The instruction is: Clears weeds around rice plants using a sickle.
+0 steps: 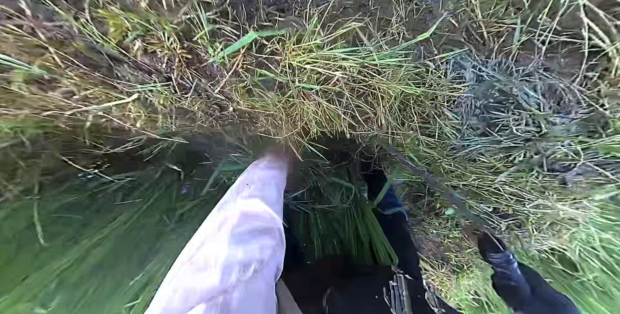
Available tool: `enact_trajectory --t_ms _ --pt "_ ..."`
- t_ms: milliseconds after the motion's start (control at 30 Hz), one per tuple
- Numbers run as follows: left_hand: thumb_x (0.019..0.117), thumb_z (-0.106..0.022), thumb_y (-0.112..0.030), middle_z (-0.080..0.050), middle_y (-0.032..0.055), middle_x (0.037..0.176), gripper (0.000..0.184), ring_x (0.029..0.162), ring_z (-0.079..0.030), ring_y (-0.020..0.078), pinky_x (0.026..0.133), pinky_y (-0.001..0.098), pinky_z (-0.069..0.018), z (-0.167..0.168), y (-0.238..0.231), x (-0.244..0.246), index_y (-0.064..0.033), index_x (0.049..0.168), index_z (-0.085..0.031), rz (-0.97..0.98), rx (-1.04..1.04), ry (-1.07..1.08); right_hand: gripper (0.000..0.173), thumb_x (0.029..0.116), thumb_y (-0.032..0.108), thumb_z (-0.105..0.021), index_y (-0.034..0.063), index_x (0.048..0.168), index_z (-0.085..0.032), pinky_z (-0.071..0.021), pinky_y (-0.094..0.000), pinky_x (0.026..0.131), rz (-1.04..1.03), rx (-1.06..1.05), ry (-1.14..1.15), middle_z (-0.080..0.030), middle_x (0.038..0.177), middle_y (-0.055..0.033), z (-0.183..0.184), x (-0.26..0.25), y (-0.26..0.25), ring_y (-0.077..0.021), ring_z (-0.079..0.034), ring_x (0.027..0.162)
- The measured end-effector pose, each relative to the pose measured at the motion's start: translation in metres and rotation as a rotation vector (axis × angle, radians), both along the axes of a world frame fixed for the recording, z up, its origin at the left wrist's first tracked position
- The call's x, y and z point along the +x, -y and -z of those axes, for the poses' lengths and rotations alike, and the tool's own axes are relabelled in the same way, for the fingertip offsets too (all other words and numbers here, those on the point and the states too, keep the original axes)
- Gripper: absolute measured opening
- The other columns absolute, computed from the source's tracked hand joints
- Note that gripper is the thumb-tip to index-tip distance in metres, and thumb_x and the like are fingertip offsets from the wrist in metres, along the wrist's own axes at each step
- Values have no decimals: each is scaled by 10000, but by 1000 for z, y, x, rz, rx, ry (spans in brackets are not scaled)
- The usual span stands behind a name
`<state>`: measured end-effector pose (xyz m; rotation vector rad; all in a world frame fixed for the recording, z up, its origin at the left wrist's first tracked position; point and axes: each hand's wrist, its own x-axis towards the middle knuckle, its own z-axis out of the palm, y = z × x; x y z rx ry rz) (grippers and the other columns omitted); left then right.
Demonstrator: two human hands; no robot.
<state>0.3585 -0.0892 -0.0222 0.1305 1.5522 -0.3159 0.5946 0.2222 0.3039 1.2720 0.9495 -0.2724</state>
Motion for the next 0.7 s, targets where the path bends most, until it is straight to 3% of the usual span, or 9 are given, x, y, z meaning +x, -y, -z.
enact_trajectory --t_ms 33,67,133,267,333,467,567,633,700 --pt "1034 -577 -264 -589 273 1398 432 1343 -530 450 1104 648 -407 10 20 -1 34 1345 -609 159 59 38 468 973 237 -633 -76 1316 -582 -601 -411 759 -43 93 -536 -698 1107 -224 -8 54 5 -288 -710 928" --pt "977 -651 -277 -658 264 1281 379 1233 -604 465 1010 691 -464 12 42 -7 11 1222 -686 272 76 27 475 920 251 -663 -49 1284 -604 -587 -425 636 148 192 -757 -705 975 -186 8 76 8 -261 -692 777" --pt "943 -694 -301 -680 263 1233 377 1181 -633 467 963 707 -485 -28 79 -41 -2 1171 -711 375 -43 19 397 908 244 -645 65 1259 -599 -506 -342 444 652 316 -945 -629 755 -61 50 52 17 -160 -584 543" --pt "932 -718 -295 -652 295 1279 453 1215 -617 485 985 697 -487 -142 181 -120 15 1257 -661 312 -314 -165 211 1036 242 -506 106 1148 -621 -570 -339 594 1430 466 -1370 -574 710 22 122 -83 69 -108 -563 582" --pt "908 -755 -297 -670 305 1229 446 1190 -629 494 983 692 -496 -190 223 -152 19 1213 -680 230 -355 -353 254 1050 254 -546 48 1184 -612 -584 -377 636 1395 348 -1232 -591 759 -54 165 -126 133 -168 -592 624" --pt "991 -664 -200 -638 329 1268 367 1242 -595 492 1033 663 -469 -264 248 -183 67 1241 -637 78 -363 -649 459 918 432 -719 79 1209 -685 -561 -568 837 811 -127 -893 -713 1042 -154 219 -120 237 -305 -688 942" --pt "1047 -570 -194 -611 324 1302 365 1234 -594 456 1027 641 -471 -301 285 -190 62 1304 -595 -171 -265 -902 398 921 355 -735 47 1165 -671 -579 -481 725 990 -13 -1007 -699 940 -138 180 -136 212 -260 -677 809" --pt "1027 -603 -225 -624 310 1283 376 1214 -607 449 1005 647 -486 -318 300 -183 34 1299 -607 -139 -252 -936 292 957 263 -714 15 1103 -666 -572 -393 586 1298 190 -1174 -668 779 -123 169 -149 196 -218 -637 630" --pt "985 -666 -236 -642 318 1250 395 1202 -613 477 995 668 -489 -328 311 -180 40 1265 -629 -12 -329 -884 293 970 277 -701 30 1127 -686 -584 -413 592 1354 249 -1247 -668 778 -138 180 -160 207 -233 -643 632"
